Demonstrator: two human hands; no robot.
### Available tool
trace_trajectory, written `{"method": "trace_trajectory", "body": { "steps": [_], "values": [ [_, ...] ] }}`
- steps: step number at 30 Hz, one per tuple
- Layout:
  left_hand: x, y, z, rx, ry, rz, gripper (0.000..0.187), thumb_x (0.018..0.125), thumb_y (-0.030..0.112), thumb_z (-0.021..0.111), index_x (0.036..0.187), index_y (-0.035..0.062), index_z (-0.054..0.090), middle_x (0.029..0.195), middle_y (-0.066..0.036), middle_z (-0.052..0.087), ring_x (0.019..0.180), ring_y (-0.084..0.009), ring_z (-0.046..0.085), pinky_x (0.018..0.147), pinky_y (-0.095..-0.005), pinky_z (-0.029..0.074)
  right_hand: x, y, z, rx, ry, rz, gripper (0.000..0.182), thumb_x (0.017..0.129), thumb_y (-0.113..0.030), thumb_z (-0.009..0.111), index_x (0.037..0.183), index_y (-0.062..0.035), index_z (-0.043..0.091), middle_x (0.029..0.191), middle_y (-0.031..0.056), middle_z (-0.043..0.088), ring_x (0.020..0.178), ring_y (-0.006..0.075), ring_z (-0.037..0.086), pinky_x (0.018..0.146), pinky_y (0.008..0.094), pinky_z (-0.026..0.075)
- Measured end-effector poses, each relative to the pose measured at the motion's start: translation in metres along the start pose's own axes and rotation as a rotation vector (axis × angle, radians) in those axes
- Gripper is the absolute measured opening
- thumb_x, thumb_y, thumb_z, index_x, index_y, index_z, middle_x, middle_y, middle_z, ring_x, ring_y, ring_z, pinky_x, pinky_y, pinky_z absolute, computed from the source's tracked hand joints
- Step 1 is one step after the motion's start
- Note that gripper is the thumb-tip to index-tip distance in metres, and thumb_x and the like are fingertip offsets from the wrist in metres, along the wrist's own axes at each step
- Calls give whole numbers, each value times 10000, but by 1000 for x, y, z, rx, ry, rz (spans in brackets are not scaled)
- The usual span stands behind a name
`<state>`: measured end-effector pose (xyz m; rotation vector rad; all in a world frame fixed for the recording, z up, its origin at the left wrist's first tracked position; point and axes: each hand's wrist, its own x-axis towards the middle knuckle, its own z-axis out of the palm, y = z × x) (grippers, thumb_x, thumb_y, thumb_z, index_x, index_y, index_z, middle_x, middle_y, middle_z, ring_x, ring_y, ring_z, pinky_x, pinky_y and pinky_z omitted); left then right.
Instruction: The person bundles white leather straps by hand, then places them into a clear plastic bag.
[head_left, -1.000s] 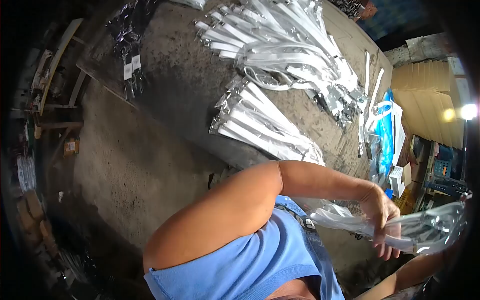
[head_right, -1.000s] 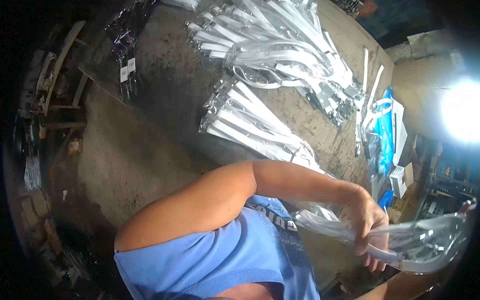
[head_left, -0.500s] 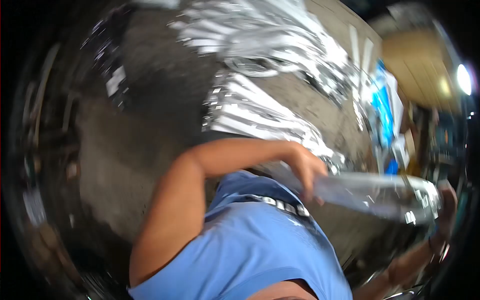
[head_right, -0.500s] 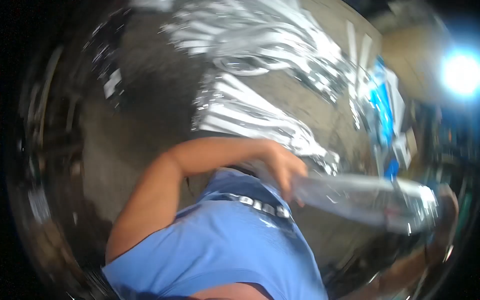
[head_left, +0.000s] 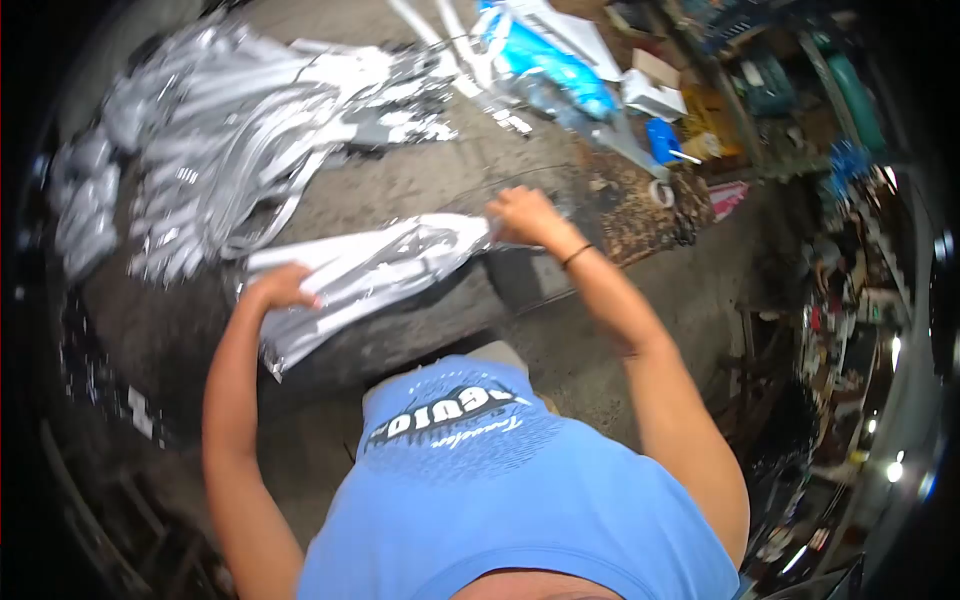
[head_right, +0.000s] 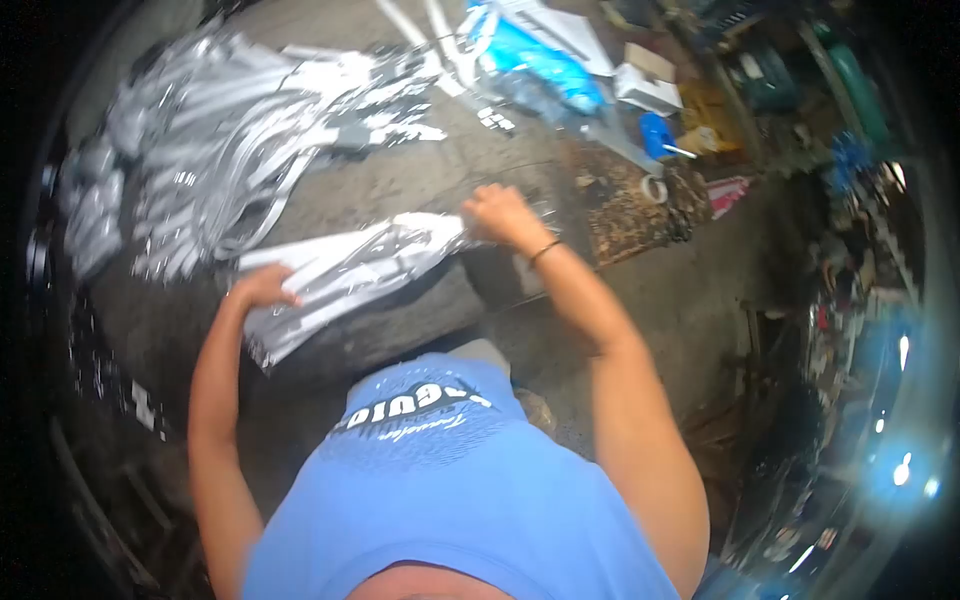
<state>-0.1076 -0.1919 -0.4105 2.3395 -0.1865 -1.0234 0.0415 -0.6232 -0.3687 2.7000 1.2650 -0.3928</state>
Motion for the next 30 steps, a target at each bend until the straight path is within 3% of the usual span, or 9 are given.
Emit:
{"method": "trace_trajectory", "body": {
  "steps": [6,10,13,15,19,22,25,26,30],
  "values": [
    [-24,39,14,-17,318,-197,526,596,272,809,1016,51,583,983,-166,645,919,-340,610,789,-405,470,-15,-4,27,161,251,13,629,660,-441,732,1180,-170,503,1125,100,513,1150,284,435,876,462,374],
    [-48,72,17,121,725,-2,499,671,169,761,1099,14,557,1073,-177,594,993,-344,574,854,-397,450,-31,40,27,460,481,-46,424,764,-345,683,1088,-87,597,1109,124,562,1084,308,498,901,415,398],
    [-39,100,20,44,967,-53,430,716,116,720,1097,-5,561,1084,-167,570,1003,-328,561,867,-385,441,-39,110,39,569,646,219,178,810,-197,627,916,-60,668,922,123,639,937,302,578,830,395,455],
    [-21,131,25,-123,1097,-26,330,758,70,661,1073,15,582,1046,-126,590,943,-259,583,809,-348,460,-41,170,44,550,580,402,175,857,-148,553,951,-41,656,939,149,638,926,327,586,832,394,455],
    [47,228,27,-246,1042,100,241,777,40,639,1015,11,610,1005,-104,593,862,-195,573,757,-285,461,-14,285,62,474,553,455,280,843,-59,486,1087,-87,621,980,161,627,910,365,592,801,423,473],
    [110,318,16,-196,932,227,219,752,67,681,955,5,625,994,-147,620,934,-294,598,818,-333,472,4,330,51,351,501,387,387,814,-5,466,1159,-139,576,945,149,623,876,362,603,762,441,485],
    [183,372,13,-178,840,397,205,763,114,693,933,16,634,994,-138,628,899,-288,623,770,-345,502,37,369,50,232,432,318,405,798,13,462,1154,-160,545,925,141,615,844,354,612,700,448,499],
    [204,395,9,-156,816,421,189,776,127,687,934,34,640,998,-119,631,881,-279,630,753,-343,508,46,376,48,170,501,278,242,790,-11,487,978,-109,604,881,132,632,787,336,633,646,441,517],
    [298,462,-15,-103,622,556,168,831,177,615,939,51,635,1136,-125,598,827,-323,637,705,-391,521,78,409,35,3,399,189,109,774,-61,528,745,-70,632,762,115,645,705,310,654,598,427,528]
  ]
}}
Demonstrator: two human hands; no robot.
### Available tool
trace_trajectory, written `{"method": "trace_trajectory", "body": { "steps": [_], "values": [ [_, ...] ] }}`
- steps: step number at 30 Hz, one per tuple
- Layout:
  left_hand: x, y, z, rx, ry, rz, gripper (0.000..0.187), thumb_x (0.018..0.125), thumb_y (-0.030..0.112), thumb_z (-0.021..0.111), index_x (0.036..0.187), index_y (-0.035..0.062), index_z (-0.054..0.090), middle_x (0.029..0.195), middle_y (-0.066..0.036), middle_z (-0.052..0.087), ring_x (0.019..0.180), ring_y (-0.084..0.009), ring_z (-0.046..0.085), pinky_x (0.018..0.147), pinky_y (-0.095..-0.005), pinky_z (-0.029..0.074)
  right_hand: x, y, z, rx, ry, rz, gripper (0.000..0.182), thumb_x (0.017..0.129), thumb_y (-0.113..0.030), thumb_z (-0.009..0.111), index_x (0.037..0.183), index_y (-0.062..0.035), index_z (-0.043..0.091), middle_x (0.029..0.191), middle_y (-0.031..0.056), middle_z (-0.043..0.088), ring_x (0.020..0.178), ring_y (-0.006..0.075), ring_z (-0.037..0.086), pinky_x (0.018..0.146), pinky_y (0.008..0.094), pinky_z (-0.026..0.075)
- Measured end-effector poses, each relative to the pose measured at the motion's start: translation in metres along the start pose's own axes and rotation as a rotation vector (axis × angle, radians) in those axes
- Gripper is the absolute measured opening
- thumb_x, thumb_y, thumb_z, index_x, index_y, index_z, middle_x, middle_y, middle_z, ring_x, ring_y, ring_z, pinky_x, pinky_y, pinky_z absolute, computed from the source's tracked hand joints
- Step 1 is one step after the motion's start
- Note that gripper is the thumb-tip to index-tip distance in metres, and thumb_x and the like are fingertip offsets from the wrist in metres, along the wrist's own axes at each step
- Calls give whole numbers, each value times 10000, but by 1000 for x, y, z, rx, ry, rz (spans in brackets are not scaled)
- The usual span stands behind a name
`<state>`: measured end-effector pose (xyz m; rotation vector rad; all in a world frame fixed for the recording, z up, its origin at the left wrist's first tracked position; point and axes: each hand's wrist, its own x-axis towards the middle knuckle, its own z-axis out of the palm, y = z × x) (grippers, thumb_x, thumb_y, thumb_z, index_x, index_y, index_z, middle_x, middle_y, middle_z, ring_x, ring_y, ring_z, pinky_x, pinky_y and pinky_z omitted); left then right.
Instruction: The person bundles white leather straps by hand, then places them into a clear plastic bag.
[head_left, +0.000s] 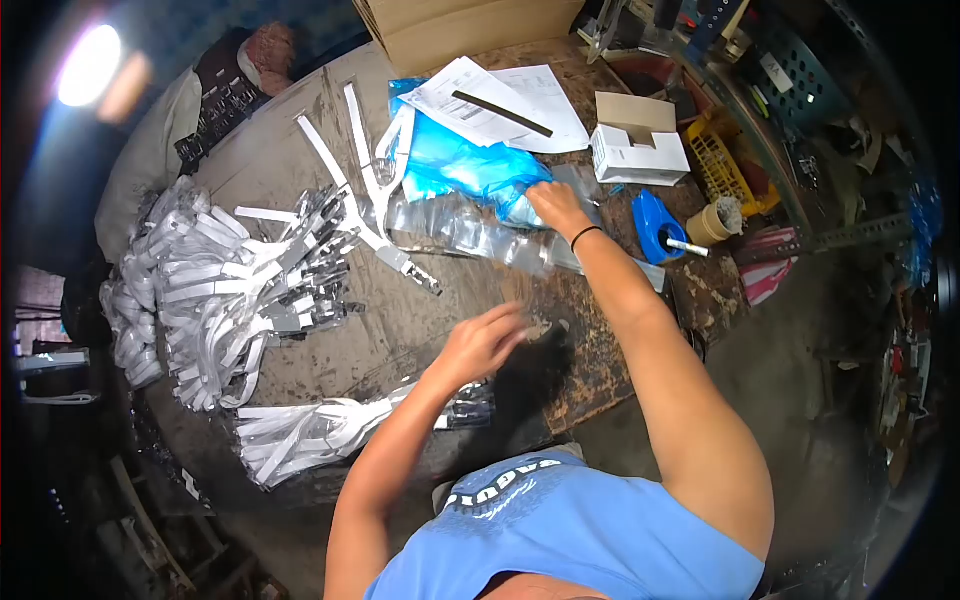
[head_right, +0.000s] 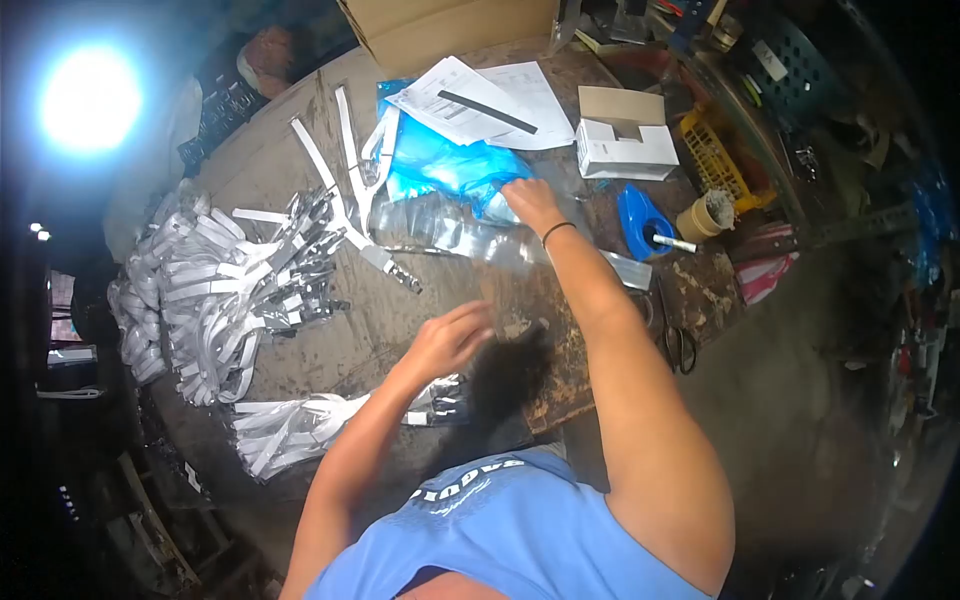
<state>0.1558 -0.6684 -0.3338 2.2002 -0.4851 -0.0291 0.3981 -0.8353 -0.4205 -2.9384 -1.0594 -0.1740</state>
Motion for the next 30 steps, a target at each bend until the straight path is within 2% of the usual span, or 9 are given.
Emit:
{"method": "trace_trajectory", "body": {
  "steps": [2,6,10,13,16,21,24,28,30],
  "values": [
    [54,-13,18,16,-54,-26,181,839,134,575,987,36,613,1202,-159,560,903,-354,615,754,-417,510,10,8,3,55,70,-29,97,772,-65,530,758,-72,625,769,116,643,706,310,652,598,428,526],
    [145,-85,55,43,282,-16,216,822,96,552,1007,-16,563,1149,-294,533,944,-444,567,809,-499,472,15,18,-9,302,156,-85,37,783,-104,549,781,-78,575,796,121,612,735,329,620,603,435,493],
    [193,-96,43,154,336,-384,130,805,110,552,882,5,543,962,-257,561,865,-486,564,743,-523,482,16,28,-8,507,159,-67,40,803,-129,541,818,-99,562,805,112,573,758,342,595,618,446,470],
    [211,-103,31,290,212,-514,153,815,158,544,885,25,572,959,-234,566,876,-454,577,698,-512,490,14,16,-15,639,130,-10,85,815,-106,529,889,-93,568,846,119,596,800,349,599,654,446,478],
    [213,-115,31,208,344,-494,177,829,195,536,850,36,612,930,-192,578,830,-406,587,699,-486,478,5,-3,-8,1020,375,249,153,860,-70,532,1006,-29,548,987,178,619,899,383,589,741,441,479],
    [201,-104,23,41,414,-432,221,832,237,576,824,25,637,830,-173,581,784,-382,568,683,-452,454,6,-19,27,784,253,280,152,862,-96,503,999,-48,549,967,142,634,897,349,602,760,426,468],
    [193,-91,36,96,390,-96,180,806,215,630,778,37,636,820,-123,603,761,-308,535,716,-392,417,10,-22,64,419,-357,132,238,883,-134,464,1097,-87,557,1038,152,622,957,334,591,809,421,450],
    [176,-49,11,14,315,-83,188,878,201,565,835,28,622,834,-114,582,772,-278,543,785,-371,411,21,-23,67,451,-182,178,220,875,-147,489,1067,-77,571,1005,141,628,919,300,599,774,397,455],
    [169,-30,-10,-367,449,-136,168,894,152,547,817,4,574,774,-85,535,725,-204,506,690,-308,409,30,-20,68,457,-148,183,212,872,-153,502,1052,-72,578,988,136,632,900,283,603,757,386,458]
  ]
}}
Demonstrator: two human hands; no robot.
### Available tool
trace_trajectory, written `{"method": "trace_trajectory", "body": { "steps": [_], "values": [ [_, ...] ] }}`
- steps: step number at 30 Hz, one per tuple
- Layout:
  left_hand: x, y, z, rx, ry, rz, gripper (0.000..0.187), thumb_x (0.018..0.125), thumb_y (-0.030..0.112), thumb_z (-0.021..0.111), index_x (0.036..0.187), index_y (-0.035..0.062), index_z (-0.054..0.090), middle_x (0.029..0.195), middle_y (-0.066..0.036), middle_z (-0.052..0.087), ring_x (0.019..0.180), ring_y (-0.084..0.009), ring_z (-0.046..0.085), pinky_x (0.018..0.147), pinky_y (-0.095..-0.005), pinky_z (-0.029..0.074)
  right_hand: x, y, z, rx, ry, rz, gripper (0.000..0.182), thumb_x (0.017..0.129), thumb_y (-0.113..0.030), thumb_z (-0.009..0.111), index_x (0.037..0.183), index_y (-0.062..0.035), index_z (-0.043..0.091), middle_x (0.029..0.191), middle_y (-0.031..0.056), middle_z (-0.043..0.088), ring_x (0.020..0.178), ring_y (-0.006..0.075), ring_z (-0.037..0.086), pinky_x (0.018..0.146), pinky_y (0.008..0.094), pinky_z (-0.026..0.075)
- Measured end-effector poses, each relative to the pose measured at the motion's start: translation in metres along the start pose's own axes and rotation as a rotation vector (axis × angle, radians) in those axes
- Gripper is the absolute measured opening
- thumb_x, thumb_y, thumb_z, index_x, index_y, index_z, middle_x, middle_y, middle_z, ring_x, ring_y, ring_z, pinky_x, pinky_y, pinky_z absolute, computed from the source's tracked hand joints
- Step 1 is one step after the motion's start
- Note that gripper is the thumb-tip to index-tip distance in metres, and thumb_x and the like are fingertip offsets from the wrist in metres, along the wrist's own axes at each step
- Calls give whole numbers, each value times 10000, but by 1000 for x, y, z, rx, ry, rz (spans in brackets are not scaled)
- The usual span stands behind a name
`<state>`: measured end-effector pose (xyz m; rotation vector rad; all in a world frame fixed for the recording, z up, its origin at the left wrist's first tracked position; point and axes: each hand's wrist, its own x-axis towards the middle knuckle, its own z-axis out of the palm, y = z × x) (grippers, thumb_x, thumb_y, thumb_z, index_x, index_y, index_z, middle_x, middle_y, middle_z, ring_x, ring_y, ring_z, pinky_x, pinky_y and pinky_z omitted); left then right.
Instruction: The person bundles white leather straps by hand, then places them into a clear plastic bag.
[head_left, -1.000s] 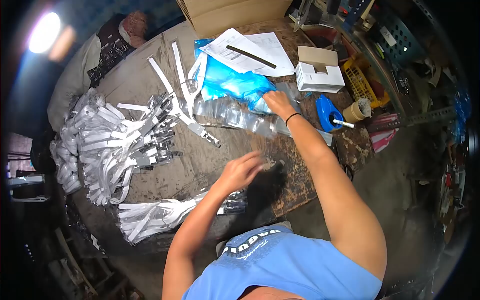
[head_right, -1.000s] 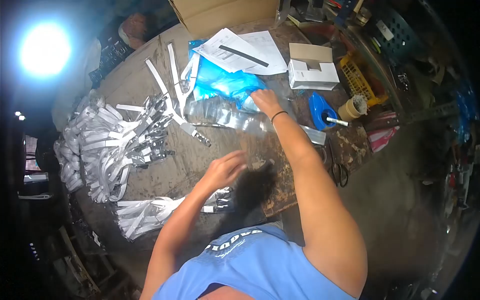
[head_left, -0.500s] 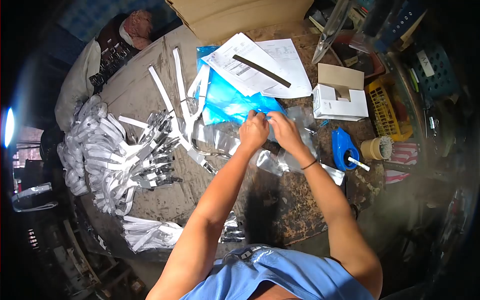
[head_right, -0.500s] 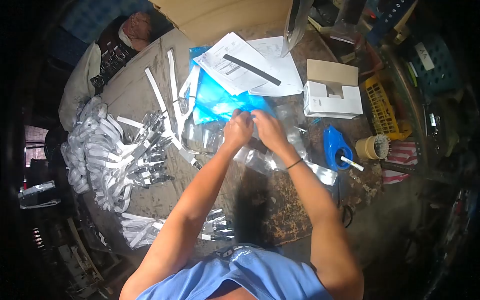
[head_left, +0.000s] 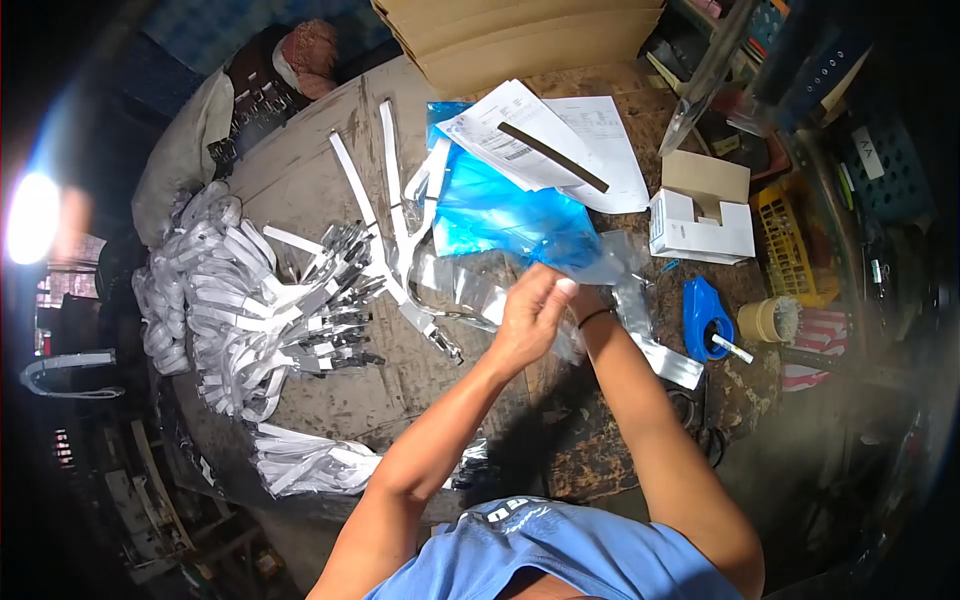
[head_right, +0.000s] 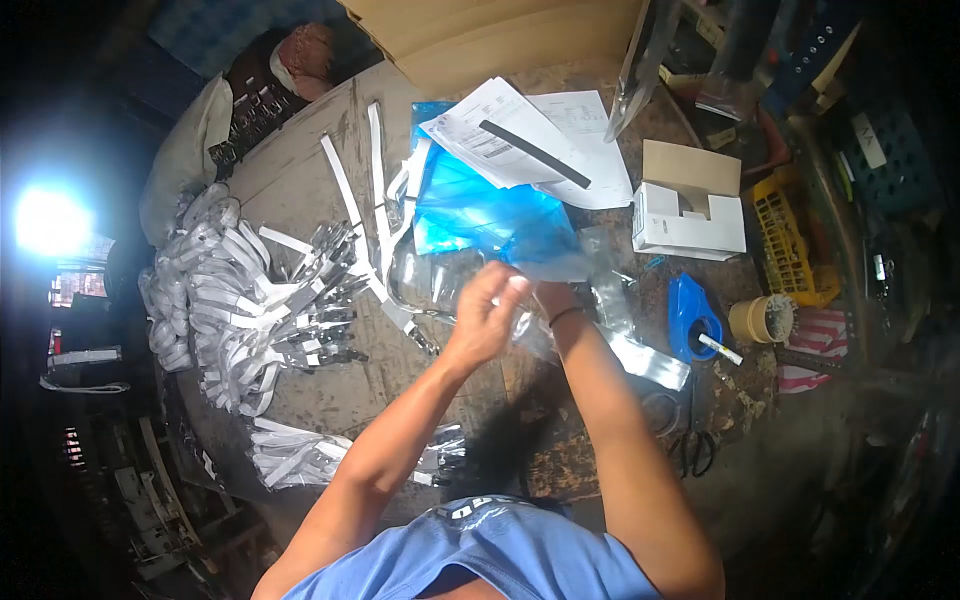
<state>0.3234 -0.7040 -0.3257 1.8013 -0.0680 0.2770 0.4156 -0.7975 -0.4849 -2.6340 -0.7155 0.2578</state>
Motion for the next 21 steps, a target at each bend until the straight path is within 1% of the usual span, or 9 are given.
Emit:
{"method": "trace_trajectory", "body": {
  "steps": [3,7,11,13,15,16,18,20,21],
  "values": [
    [-4,44,-34,-113,227,-67,176,940,161,495,858,16,553,776,-32,519,731,-119,475,667,-275,408,15,5,-1,0,31,-5,202,866,-162,521,1030,-64,589,963,128,637,872,257,610,732,368,462],
    [8,126,-103,-547,380,386,157,967,231,468,910,85,474,755,1,511,705,-66,498,611,-225,430,14,11,-1,24,84,-24,194,859,-174,546,1000,-54,603,930,117,644,833,223,618,697,345,468],
    [5,170,-166,-446,683,331,143,956,228,495,920,91,509,699,18,518,594,-63,492,528,-205,417,-6,20,-2,138,224,-84,191,852,-186,571,970,-43,617,897,107,650,795,189,627,663,321,473],
    [-18,166,-195,-484,529,266,124,952,199,501,930,89,552,714,24,539,604,-49,498,547,-188,415,-22,18,-15,301,328,-99,192,848,-192,584,956,-38,624,881,101,654,776,172,631,646,309,476],
    [-46,160,-211,-398,550,289,148,951,200,504,945,74,581,755,-7,582,611,-72,523,557,-204,427,-62,-23,-71,910,171,197,189,871,-209,580,889,-25,621,777,56,633,706,104,595,636,237,456],
    [-60,164,-209,-401,491,293,160,950,203,507,949,57,575,733,-26,598,641,-86,546,603,-213,440,-78,-52,-93,1032,320,219,224,889,-231,570,820,-22,612,715,35,617,640,74,552,632,213,445],
    [-83,169,-208,-362,404,288,206,964,212,478,994,31,573,698,-74,641,656,-113,583,652,-233,457,-97,-110,-130,1264,327,-21,238,895,-242,569,792,-30,601,730,24,611,637,75,528,637,218,442],
    [-100,173,-207,-339,336,330,234,971,235,454,1004,30,563,704,-86,637,658,-123,583,625,-242,460,-105,-176,-153,1411,74,-327,411,868,-415,602,922,-7,606,896,54,624,791,120,561,767,271,459],
    [-108,177,-207,-311,262,373,262,978,259,430,1014,30,552,709,-97,634,660,-134,583,597,-250,462,-115,-214,-162,1512,-53,-358,417,881,-402,585,985,2,605,914,49,624,845,129,574,795,272,455]
  ]
}}
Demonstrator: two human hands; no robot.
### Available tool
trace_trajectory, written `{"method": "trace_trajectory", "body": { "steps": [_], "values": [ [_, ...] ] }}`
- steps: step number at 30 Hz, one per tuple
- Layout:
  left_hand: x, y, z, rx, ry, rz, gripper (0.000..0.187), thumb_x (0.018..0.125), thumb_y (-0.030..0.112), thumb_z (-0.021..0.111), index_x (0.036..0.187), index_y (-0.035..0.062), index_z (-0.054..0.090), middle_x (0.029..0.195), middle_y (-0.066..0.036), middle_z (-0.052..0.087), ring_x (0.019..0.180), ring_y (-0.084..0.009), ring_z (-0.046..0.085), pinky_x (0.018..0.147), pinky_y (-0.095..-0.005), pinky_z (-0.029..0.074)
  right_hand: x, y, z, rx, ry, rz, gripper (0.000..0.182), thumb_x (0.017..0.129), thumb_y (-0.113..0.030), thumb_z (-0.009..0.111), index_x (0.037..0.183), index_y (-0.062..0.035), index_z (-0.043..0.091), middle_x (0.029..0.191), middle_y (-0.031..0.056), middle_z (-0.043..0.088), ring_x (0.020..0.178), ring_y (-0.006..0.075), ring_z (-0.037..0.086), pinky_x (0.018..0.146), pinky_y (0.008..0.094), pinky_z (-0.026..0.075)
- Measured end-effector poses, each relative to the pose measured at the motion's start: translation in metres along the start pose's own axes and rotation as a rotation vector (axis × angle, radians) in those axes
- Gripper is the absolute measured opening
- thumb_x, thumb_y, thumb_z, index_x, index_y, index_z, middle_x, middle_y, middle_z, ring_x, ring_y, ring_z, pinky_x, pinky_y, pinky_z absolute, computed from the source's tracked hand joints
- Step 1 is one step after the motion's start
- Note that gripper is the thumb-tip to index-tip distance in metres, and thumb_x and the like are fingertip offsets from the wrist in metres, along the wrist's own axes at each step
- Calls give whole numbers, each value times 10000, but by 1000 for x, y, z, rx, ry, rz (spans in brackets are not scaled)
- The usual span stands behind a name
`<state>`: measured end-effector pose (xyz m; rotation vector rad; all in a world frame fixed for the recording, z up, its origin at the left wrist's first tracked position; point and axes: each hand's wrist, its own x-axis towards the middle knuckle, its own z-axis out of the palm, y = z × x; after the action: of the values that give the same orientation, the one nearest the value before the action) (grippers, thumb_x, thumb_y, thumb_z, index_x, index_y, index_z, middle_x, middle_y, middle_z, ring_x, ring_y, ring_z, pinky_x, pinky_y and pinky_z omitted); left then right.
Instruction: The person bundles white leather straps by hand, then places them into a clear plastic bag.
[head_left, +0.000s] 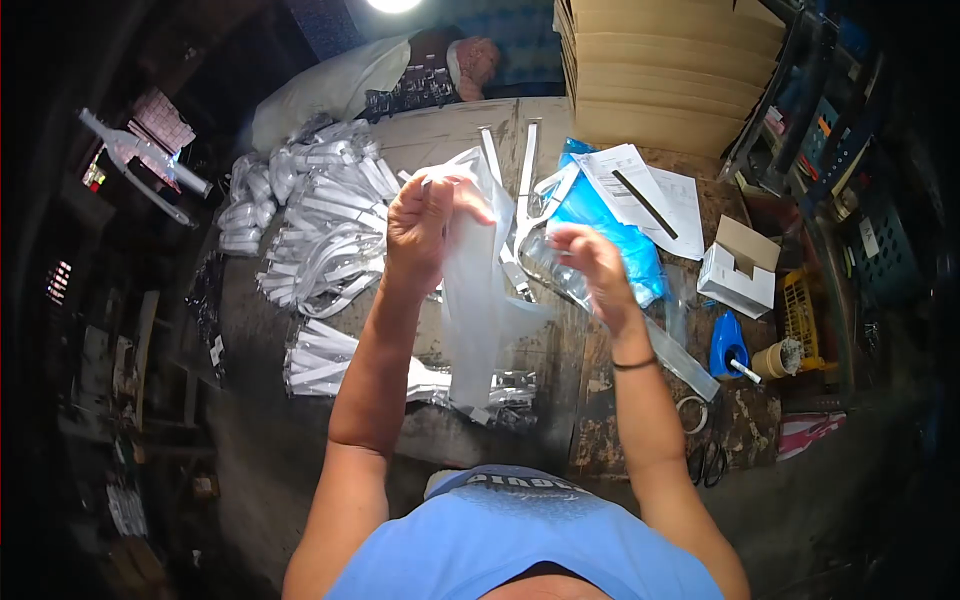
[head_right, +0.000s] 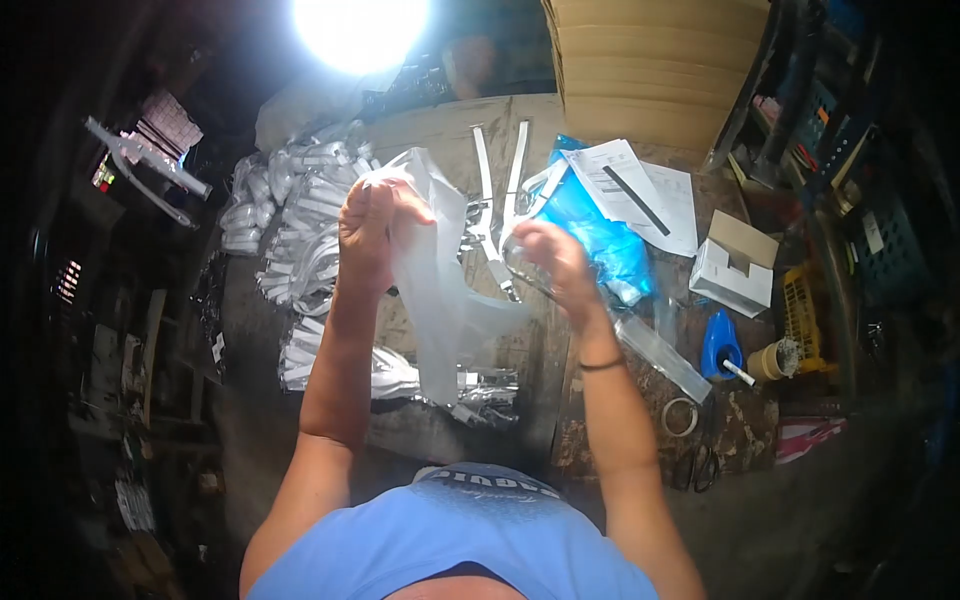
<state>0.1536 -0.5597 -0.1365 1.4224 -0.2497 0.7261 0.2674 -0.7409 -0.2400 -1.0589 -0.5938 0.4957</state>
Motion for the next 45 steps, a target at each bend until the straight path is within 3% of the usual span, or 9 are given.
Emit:
{"method": "trace_trajectory", "body": {
  "steps": [10,16,20,27,32,35,37,40,45],
  "values": [
    [-55,94,-82,416,234,-158,261,952,264,509,999,25,602,681,-41,618,621,-57,538,556,-184,396,-14,-17,130,10,-365,101,167,896,-165,590,916,-1,615,799,39,611,691,95,578,630,230,482],
    [-79,122,-146,1339,492,584,420,787,362,695,1021,46,548,890,-128,584,803,-312,556,755,-394,440,-38,-11,212,-159,-46,6,212,935,-179,515,811,-20,579,615,-19,509,461,68,447,447,230,405],
    [-155,127,-143,652,271,-78,382,713,229,791,946,76,530,817,-1,537,721,-91,494,658,-258,446,-58,7,277,31,-82,-91,156,908,-121,546,781,-30,545,671,-1,519,545,70,477,486,217,404],
    [-208,125,-192,90,-118,-267,216,818,156,682,922,56,522,806,7,533,767,-78,533,676,-245,453,-94,45,340,97,-17,141,80,886,-82,563,936,-31,526,794,30,561,666,94,540,569,230,466],
    [-218,148,-227,-950,237,-184,180,868,140,631,891,97,458,778,10,533,714,-48,503,642,-233,436,-75,76,308,119,186,188,125,937,-164,505,1003,-63,537,864,10,580,768,109,568,628,240,485],
    [-237,167,-245,264,-25,-140,396,810,341,683,1033,84,478,826,-50,555,758,-184,562,683,-332,455,-61,62,270,341,179,296,222,963,-223,439,1049,-41,535,938,55,610,892,205,586,817,380,495],
    [-239,107,-285,904,66,-73,394,751,275,706,1034,65,530,871,-128,579,826,-223,577,761,-380,465,-59,39,231,425,-350,218,126,948,-193,473,900,-90,528,691,-13,534,517,109,490,457,263,455],
    [-211,108,-343,337,623,-379,170,828,-11,419,924,83,522,782,-60,575,640,-174,578,570,-311,481,-82,1,272,-891,60,-83,99,860,-134,606,910,-87,535,636,-15,461,495,92,402,439,228,355],
    [-170,139,-279,-305,754,-285,123,862,109,564,967,92,502,711,-19,532,552,-112,503,461,-279,417,-74,15,308,-1347,155,-811,418,731,-220,734,1057,-9,577,1039,153,554,948,238,554,799,329,463]
  ]
}}
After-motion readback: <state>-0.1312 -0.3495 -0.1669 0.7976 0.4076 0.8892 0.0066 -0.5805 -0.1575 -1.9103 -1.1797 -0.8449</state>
